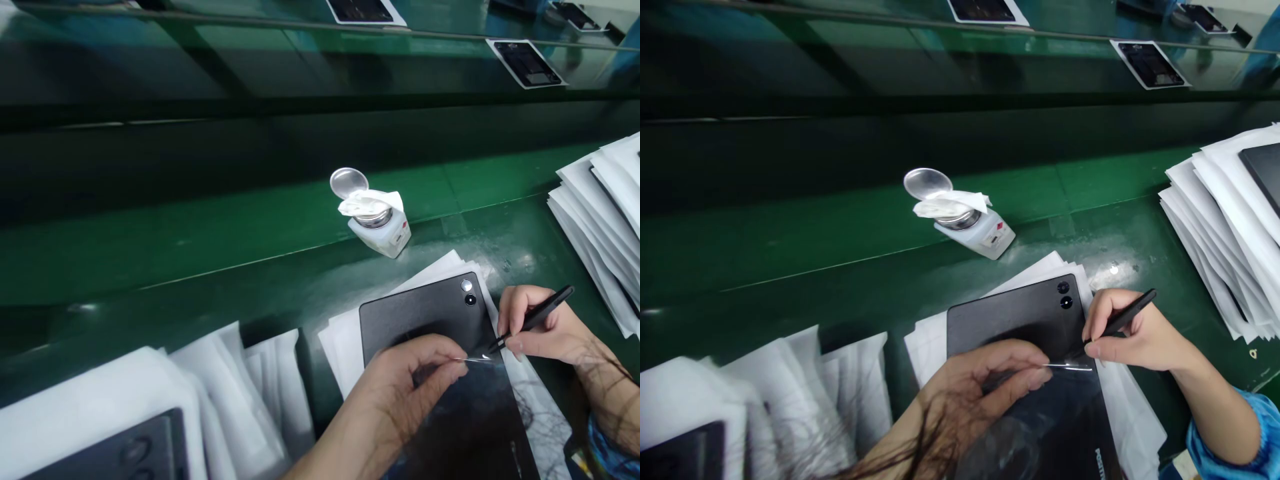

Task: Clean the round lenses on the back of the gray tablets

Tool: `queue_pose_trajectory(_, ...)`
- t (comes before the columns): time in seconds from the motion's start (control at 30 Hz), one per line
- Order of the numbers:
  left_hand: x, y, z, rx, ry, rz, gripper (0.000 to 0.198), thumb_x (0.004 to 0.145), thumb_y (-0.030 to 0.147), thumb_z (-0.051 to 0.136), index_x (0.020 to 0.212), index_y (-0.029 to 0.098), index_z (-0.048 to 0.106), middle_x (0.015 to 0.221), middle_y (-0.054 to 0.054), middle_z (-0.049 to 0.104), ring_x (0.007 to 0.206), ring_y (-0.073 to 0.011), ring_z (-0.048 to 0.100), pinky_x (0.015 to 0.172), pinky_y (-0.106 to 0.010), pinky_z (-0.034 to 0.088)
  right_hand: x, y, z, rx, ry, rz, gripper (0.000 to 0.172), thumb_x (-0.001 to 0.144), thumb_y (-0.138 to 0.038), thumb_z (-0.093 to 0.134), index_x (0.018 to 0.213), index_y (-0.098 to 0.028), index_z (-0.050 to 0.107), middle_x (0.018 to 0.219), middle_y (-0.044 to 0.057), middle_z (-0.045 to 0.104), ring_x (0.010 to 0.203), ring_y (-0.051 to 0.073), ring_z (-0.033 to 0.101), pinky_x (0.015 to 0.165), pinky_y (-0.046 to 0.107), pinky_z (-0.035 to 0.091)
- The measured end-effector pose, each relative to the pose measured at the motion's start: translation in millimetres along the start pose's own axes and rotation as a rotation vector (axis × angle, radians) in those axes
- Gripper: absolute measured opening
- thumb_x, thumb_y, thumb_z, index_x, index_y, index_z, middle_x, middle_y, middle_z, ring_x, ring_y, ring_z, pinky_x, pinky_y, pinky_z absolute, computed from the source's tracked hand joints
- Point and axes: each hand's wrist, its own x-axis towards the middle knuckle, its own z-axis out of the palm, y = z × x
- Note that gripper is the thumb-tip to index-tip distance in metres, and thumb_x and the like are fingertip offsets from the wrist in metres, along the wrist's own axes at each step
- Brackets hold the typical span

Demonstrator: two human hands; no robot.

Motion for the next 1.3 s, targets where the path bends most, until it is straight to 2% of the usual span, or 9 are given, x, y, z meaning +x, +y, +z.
queue_pose_trajectory(0.17, -1.5, -5.8, -0.4, 0.0, 0.013, 0.008, 0.024, 0.071, 0.041, 0.071, 0.081, 0.019, 0.073, 0.065, -0.001, 0.066, 0.07, -0.0182, 0.059, 0.065, -0.026, 0.045, -3.4, 1.5, 2.0, 0.1, 0.02, 0.047, 0.021, 0.07, -0.006, 0.075, 0.074, -0.026, 0.069, 0.075, 0.0, 0.069, 0.048, 0.012, 0.058, 0.04, 0.024, 0.049)
queue_pose_trajectory(0.37, -5.5, -18.1, -0.7, 0.036, 0.009, 0.019, 0.024, 0.076, 0.041, 0.065, 0.079, 0.018, 0.071, 0.073, -0.002, 0.07, 0.07, -0.0167, 0.059, 0.066, -0.025, 0.044, -7.4, 1.7, 5.8, 0.088, 0.042, -0.064, 0.025, 0.066, -0.005, 0.077, 0.072, -0.028, 0.071, 0.073, 0.002, 0.071, 0.054, 0.017, 0.062, 0.043, 0.029, 0.051)
queue_pose_trajectory(0.47, -4.9, -23.8, 0.4, 0.086, 0.008, 0.029, 0.023, 0.077, 0.042, 0.064, 0.08, 0.02, 0.071, 0.074, -0.001, 0.071, 0.07, -0.0172, 0.06, 0.063, -0.026, 0.042, 1.9, 9.5, 15.1, 0.233, 0.265, -0.1, 0.019, 0.068, -0.011, 0.079, 0.069, -0.027, 0.068, 0.068, -0.002, 0.068, 0.046, 0.013, 0.059, 0.04, 0.025, 0.048)
queue_pose_trajectory(0.53, -4.7, -27.3, 0.6, 0.111, -0.01, 0.039, 0.023, 0.079, 0.042, 0.063, 0.082, 0.022, 0.072, 0.076, 0.0, 0.072, 0.073, -0.0175, 0.062, 0.064, -0.026, 0.043, 11.7, 17.1, 21.3, 0.34, 0.449, -0.052, 0.017, 0.068, -0.015, 0.08, 0.065, -0.025, 0.066, 0.061, -0.005, 0.066, 0.043, 0.01, 0.057, 0.039, 0.02, 0.045)
queue_pose_trajectory(0.6, -5.2, -30.1, 0.0, 0.122, -0.03, 0.055, 0.022, 0.081, 0.042, 0.062, 0.083, 0.022, 0.071, 0.078, 0.0, 0.072, 0.074, -0.0171, 0.063, 0.067, -0.025, 0.045, 20.2, 24.0, 25.3, 0.38, 0.529, 0.01, 0.019, 0.067, -0.017, 0.081, 0.062, -0.022, 0.064, 0.055, -0.006, 0.064, 0.042, 0.008, 0.056, 0.041, 0.018, 0.044)
queue_pose_trajectory(0.83, -7.7, -32.6, -3.6, 0.154, -0.067, 0.093, 0.014, 0.085, 0.04, 0.06, 0.083, 0.029, 0.069, 0.08, 0.007, 0.071, 0.077, -0.0136, 0.064, 0.069, -0.018, 0.047, 23.5, 30.3, 26.9, 0.394, 0.566, 0.022, 0.021, 0.067, -0.018, 0.082, 0.063, -0.022, 0.062, 0.054, -0.007, 0.066, 0.042, 0.008, 0.056, 0.043, 0.018, 0.044)
queue_pose_trajectory(1.0, -6.1, -28.2, -3.9, 0.16, -0.1, 0.025, 0.013, 0.084, 0.038, 0.059, 0.083, 0.03, 0.069, 0.079, 0.008, 0.073, 0.078, -0.0146, 0.066, 0.068, -0.02, 0.047, 22.7, 30.7, 28.1, 0.374, 0.579, 0.033, 0.021, 0.067, -0.019, 0.083, 0.063, -0.023, 0.062, 0.054, -0.007, 0.065, 0.042, 0.009, 0.056, 0.042, 0.019, 0.043)
queue_pose_trajectory(1.1, -5.8, -29.0, -3.2, 0.115, -0.119, 0.032, 0.014, 0.085, 0.041, 0.059, 0.082, 0.031, 0.069, 0.079, 0.009, 0.072, 0.076, -0.0142, 0.065, 0.065, -0.019, 0.047, 23.3, 31.8, 28.5, 0.353, 0.591, 0.031, 0.021, 0.066, -0.019, 0.083, 0.063, -0.023, 0.062, 0.055, -0.007, 0.064, 0.042, 0.009, 0.055, 0.042, 0.021, 0.043)
queue_pose_trajectory(1.3, -7.1, -35.8, -3.3, 0.128, -0.084, 0.073, 0.011, 0.086, 0.039, 0.06, 0.084, 0.032, 0.069, 0.081, 0.01, 0.072, 0.078, -0.0126, 0.066, 0.069, -0.017, 0.047, 24.0, 30.6, 29.1, 0.357, 0.588, 0.022, 0.021, 0.066, -0.018, 0.082, 0.064, -0.023, 0.062, 0.055, -0.007, 0.064, 0.041, 0.009, 0.055, 0.041, 0.02, 0.041)
